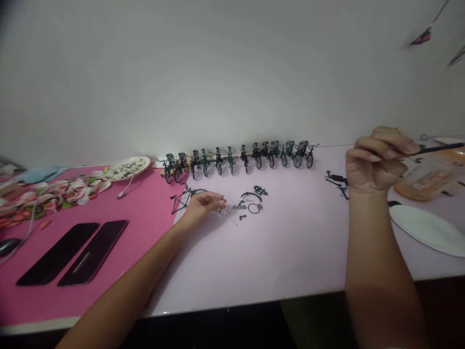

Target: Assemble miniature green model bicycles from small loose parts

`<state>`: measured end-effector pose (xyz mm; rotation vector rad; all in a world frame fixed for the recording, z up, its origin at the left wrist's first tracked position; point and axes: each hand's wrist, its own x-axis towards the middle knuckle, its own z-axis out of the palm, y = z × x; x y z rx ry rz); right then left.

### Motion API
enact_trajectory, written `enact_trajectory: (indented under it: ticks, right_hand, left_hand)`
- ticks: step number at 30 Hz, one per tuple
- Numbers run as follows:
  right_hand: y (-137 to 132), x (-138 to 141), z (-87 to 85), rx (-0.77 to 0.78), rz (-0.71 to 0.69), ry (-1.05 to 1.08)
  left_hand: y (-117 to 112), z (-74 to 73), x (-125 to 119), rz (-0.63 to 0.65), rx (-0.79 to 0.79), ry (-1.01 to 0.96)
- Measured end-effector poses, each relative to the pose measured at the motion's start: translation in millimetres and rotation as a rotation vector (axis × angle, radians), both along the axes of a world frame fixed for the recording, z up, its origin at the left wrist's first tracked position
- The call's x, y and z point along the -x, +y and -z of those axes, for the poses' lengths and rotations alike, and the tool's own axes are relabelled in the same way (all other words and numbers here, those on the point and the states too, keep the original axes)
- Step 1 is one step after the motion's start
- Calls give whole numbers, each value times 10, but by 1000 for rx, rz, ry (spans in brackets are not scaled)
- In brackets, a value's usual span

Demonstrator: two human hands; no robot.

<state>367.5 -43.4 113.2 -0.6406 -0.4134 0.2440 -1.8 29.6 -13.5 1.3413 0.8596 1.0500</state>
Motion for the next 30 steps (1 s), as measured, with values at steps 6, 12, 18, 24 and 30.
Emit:
enact_trajectory:
  ticks: [6,12,18,24,30]
  right_hand:
    - [38,-48,1,-108,-102,131]
    - [-50,-18,-3,247,137,-69]
    - [91,-14,-47,363,-264,-465]
    - [531,286,258,382,-777,-521]
    - [490,1229,824,579,-531,-1083]
  left_hand:
    - [-29,-44,-10,-8,3,14]
    - [-21,-29,-11,1,5,18]
    - [-14,-31,-12,2,10,7]
    - [10,-7,-16,-46,9,-33]
    - [18,25,-25,-79,-2,-75]
